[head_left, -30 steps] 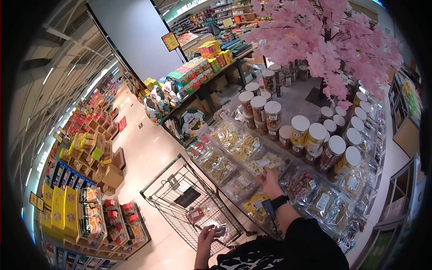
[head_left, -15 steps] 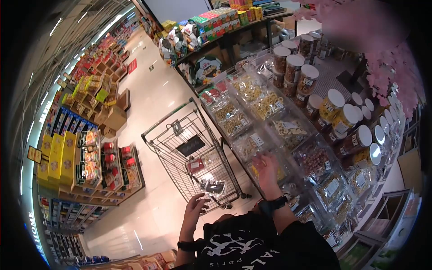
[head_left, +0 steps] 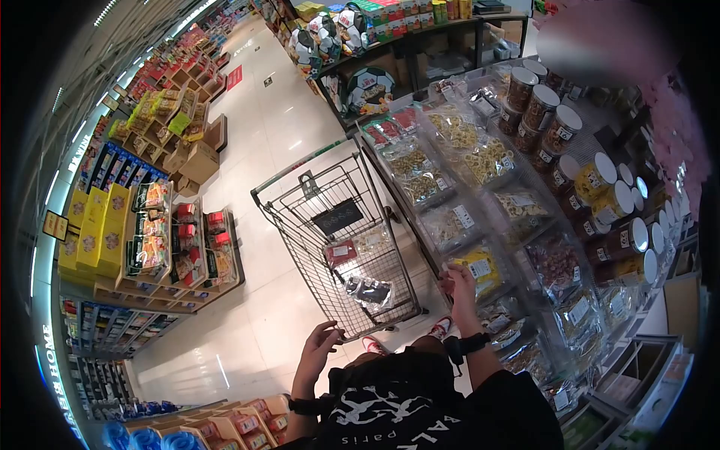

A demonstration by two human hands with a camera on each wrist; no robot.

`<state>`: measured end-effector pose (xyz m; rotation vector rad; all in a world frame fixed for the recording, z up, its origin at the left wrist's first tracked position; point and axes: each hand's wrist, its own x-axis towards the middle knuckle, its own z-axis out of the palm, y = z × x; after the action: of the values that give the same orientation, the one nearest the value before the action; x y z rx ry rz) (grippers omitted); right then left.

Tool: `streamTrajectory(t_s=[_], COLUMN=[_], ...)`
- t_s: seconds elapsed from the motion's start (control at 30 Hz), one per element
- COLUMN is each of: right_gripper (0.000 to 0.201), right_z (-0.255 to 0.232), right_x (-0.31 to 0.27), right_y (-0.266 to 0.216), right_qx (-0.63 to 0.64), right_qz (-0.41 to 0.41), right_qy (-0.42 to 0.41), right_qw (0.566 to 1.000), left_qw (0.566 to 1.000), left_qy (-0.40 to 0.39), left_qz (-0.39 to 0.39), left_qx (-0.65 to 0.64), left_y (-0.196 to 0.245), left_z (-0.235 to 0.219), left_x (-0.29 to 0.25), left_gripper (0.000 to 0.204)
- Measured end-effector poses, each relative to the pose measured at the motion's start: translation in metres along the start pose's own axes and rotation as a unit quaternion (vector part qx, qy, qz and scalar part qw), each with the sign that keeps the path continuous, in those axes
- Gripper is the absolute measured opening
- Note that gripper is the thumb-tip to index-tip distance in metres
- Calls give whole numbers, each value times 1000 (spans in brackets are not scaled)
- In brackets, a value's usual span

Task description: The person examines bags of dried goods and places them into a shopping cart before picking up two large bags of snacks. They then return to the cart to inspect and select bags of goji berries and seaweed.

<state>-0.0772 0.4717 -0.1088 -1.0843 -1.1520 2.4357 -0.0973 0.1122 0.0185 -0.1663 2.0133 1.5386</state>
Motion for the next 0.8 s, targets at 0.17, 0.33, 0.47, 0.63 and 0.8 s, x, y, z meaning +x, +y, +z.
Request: streamTrajectory(t_s=[0.17,0.33,0.47,0.63,0.8], right_gripper=[18,18,24,25,20], right_z=[45,88,129,161,192], right_x=[-10,-32,-58,-78,-85], right_y=[14,68,131,189,199], right_qx=[-9,4,-9,-17,-44], right_qz=[-30,-55,-8,59,69], right_qy=[10,56,88,64,77], right_qw=[999,997,996,996,994], left_qw=[999,997,995,981,982], left_qy=[-36,-75,-82,-90,-54], left_qz=[1,-7,-10,30,58], left_qx=[-5,-18,58,170,171], left_y=[-15,-41,-81,-125,-159], left_z=[-55,-135,-200,-255,-270], left_x=[21,61,110,181,246], left_gripper=[42,42,43,47,48])
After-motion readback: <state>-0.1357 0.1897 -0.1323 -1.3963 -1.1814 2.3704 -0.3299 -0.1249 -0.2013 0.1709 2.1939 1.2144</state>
